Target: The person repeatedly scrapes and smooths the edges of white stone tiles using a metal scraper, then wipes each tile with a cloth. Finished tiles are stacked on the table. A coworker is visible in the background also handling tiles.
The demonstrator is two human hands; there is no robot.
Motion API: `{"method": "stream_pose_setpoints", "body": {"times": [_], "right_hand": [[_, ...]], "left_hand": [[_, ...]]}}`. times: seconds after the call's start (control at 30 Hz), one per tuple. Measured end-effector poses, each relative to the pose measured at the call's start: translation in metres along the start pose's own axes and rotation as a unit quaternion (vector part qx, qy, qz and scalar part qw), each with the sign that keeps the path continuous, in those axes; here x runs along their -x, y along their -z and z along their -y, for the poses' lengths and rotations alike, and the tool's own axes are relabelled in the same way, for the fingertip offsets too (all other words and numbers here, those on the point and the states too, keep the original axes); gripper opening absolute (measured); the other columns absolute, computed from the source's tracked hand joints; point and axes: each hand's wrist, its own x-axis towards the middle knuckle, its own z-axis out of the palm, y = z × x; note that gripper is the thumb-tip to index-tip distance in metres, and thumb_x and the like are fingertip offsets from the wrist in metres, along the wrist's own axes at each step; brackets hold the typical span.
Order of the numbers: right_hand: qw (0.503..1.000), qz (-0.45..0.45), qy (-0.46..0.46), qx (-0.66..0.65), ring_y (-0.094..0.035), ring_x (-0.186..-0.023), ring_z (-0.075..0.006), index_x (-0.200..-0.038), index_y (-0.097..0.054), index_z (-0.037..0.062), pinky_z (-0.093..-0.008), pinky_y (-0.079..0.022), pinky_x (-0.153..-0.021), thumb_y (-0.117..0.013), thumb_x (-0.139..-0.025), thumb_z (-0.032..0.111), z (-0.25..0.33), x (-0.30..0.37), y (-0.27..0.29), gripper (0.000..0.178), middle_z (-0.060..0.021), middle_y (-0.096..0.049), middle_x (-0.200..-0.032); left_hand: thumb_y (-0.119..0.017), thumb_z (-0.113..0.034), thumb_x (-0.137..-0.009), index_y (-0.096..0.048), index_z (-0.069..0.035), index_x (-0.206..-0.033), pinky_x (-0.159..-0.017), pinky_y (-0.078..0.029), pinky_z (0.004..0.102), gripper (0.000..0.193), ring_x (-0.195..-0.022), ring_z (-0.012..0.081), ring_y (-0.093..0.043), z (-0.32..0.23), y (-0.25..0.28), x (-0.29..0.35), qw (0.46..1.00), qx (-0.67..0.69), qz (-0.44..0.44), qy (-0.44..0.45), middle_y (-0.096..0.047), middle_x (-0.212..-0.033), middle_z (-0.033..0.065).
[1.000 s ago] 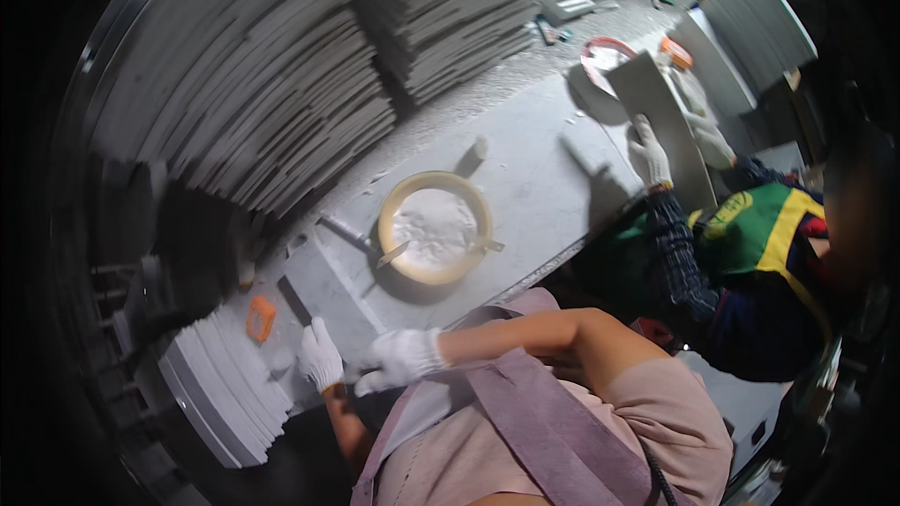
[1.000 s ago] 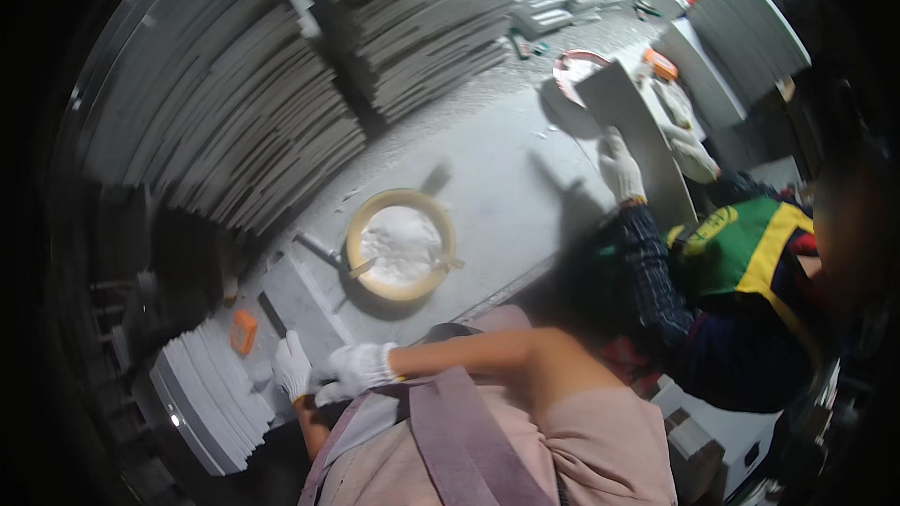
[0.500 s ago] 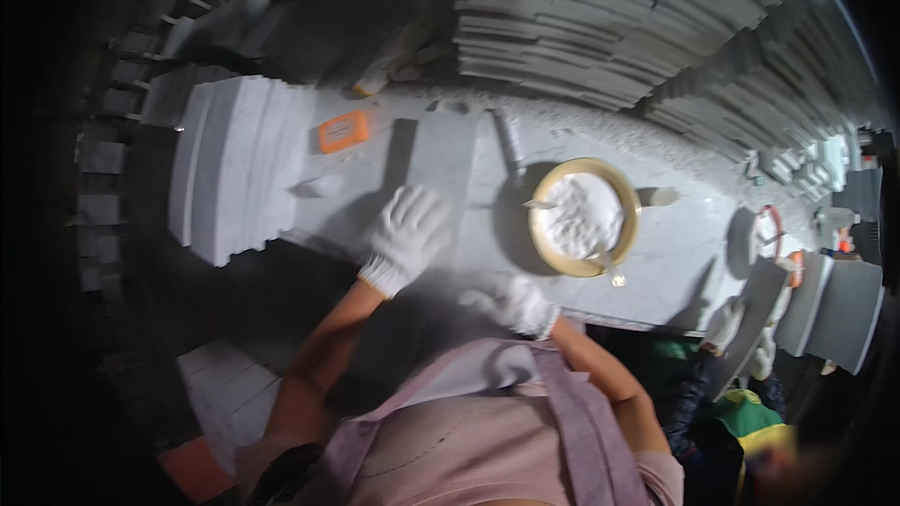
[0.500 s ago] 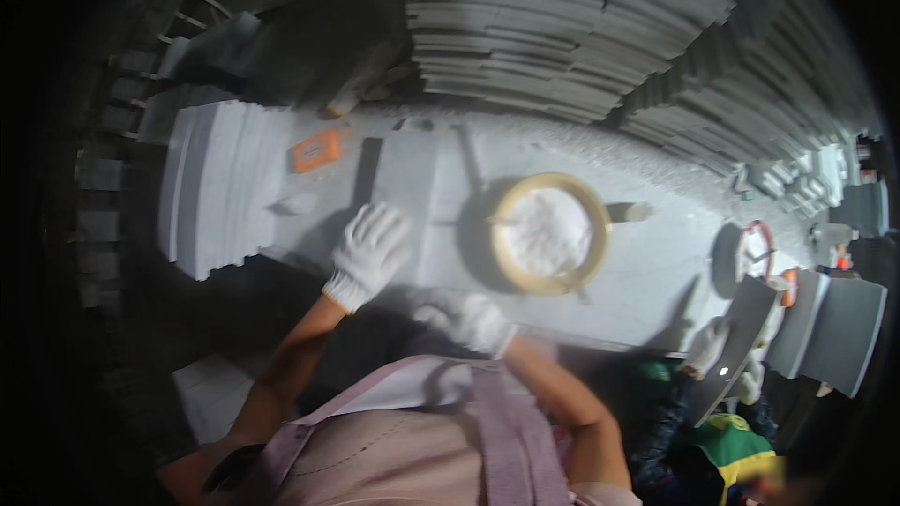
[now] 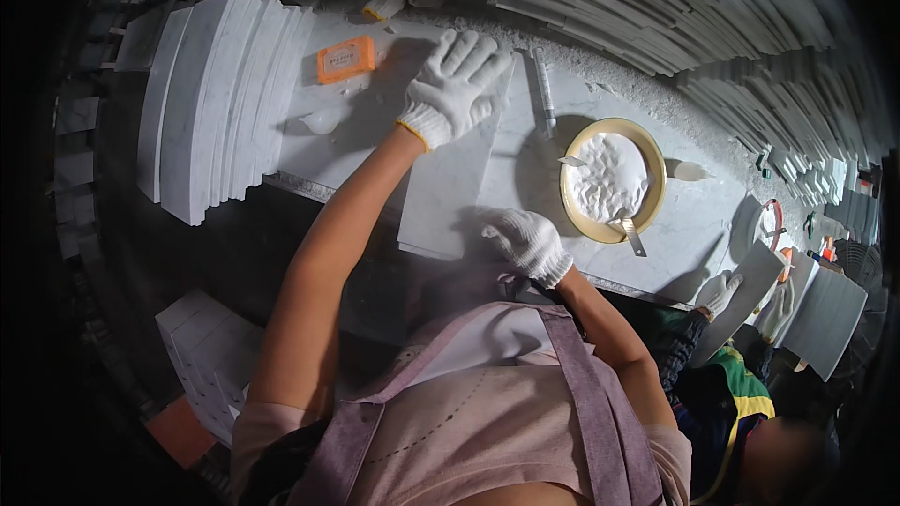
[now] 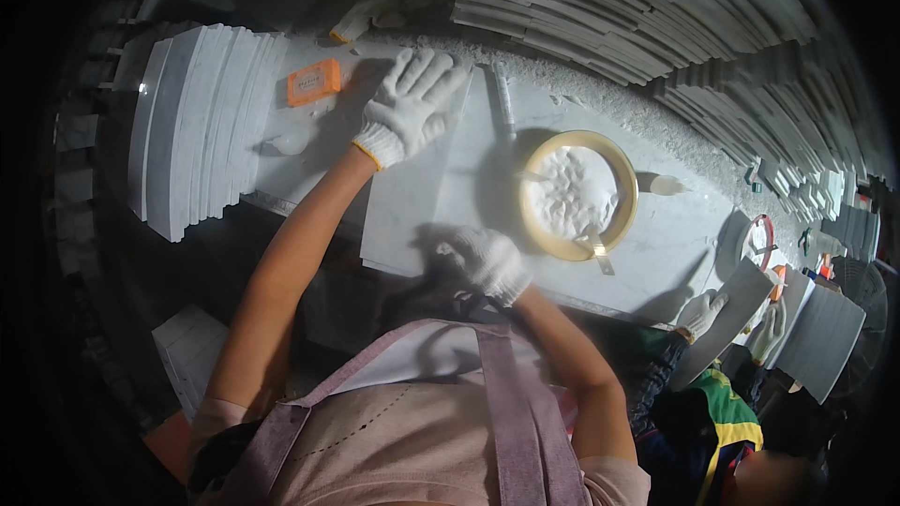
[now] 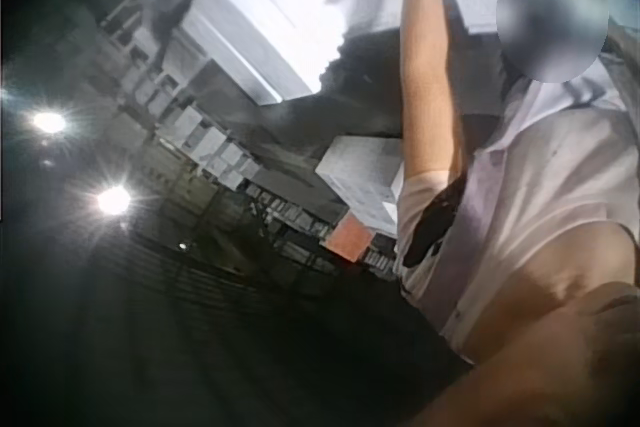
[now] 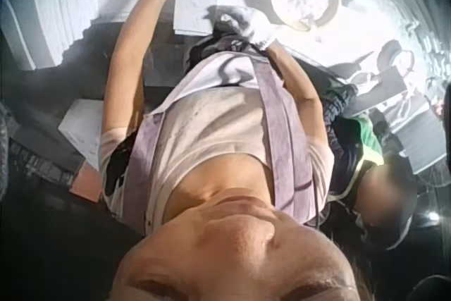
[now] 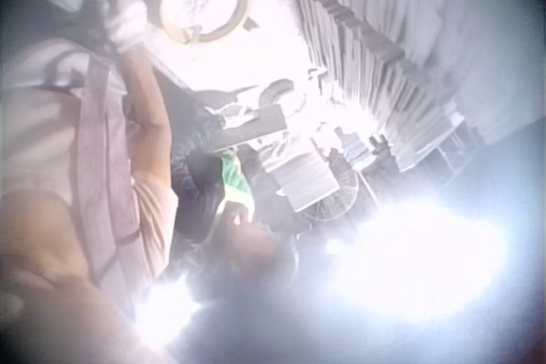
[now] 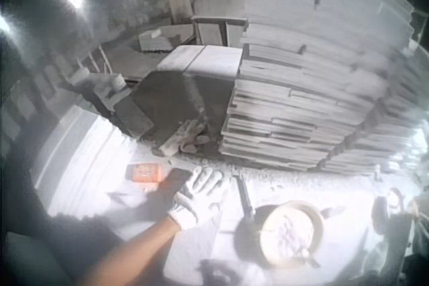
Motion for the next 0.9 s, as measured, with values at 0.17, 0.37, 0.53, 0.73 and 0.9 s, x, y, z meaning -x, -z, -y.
{"method": "stream_pose_setpoints", "body": {"times": [0.17, 0.37, 0.53, 0.73, 0.9], "right_hand": [[0.991, -0.102, 0.039, 0.070, -0.073, -0.087, -0.0336, -0.123, -0.072, 0.0102, -0.0434, -0.059, -0.076, -0.073, -0.094, 0.020, -0.022, 0.000, -0.019, 0.031, -0.0107, -0.077, -0.101], [0.967, -0.173, 0.061, 0.178, -0.071, -0.073, -0.0266, -0.117, -0.074, 0.0106, -0.0403, -0.057, -0.063, -0.073, -0.090, 0.014, -0.033, 0.008, -0.039, 0.027, -0.0023, -0.074, -0.087], [0.956, -0.197, 0.073, 0.204, -0.069, -0.067, -0.0255, -0.120, -0.071, 0.0097, -0.0388, -0.055, -0.058, -0.074, -0.088, 0.011, -0.032, 0.005, -0.042, 0.032, -0.0009, -0.073, -0.083], [0.945, -0.217, 0.035, 0.243, -0.071, -0.075, -0.0293, -0.130, -0.066, 0.0079, -0.0411, -0.058, -0.066, -0.069, -0.089, 0.006, -0.030, 0.008, -0.048, 0.042, -0.0063, -0.074, -0.092], [0.948, -0.208, 0.010, 0.239, -0.072, -0.081, -0.0317, -0.132, -0.064, 0.0057, -0.0420, -0.058, -0.071, -0.067, -0.092, 0.005, -0.034, 0.008, -0.052, 0.040, -0.0108, -0.073, -0.098]], "left_hand": [[-0.049, -0.051, -0.098, -0.053, -0.015, -0.154, -0.131, -0.019, 0.0542, 0.066, -0.155, 0.0331, -0.036, -0.040, 0.011, 0.081, 0.959, 0.277, 0.054, 0.003, -0.044, -0.165, 0.0111], [-0.059, -0.048, -0.092, -0.060, -0.017, -0.146, -0.127, -0.028, 0.0569, 0.062, -0.150, 0.0350, -0.043, -0.068, 0.057, 0.165, 0.976, 0.108, 0.096, -0.162, -0.055, -0.154, 0.0097], [-0.063, -0.049, -0.089, -0.065, -0.017, -0.131, -0.121, -0.036, 0.0548, 0.053, -0.137, 0.0346, -0.053, -0.062, 0.075, 0.161, 0.953, 0.198, 0.137, -0.185, -0.061, -0.140, 0.0069], [-0.045, -0.054, -0.104, -0.047, -0.021, -0.159, -0.131, -0.011, 0.0568, 0.065, -0.159, 0.0347, -0.029, -0.018, 0.025, 0.095, 0.987, 0.072, 0.062, -0.133, -0.039, -0.169, 0.0101], [-0.040, -0.061, -0.105, -0.053, -0.021, -0.155, -0.130, -0.016, 0.0532, 0.066, -0.152, 0.0314, -0.040, 0.023, -0.007, -0.001, 0.993, -0.064, -0.021, -0.102, -0.048, -0.163, 0.0075]]}}
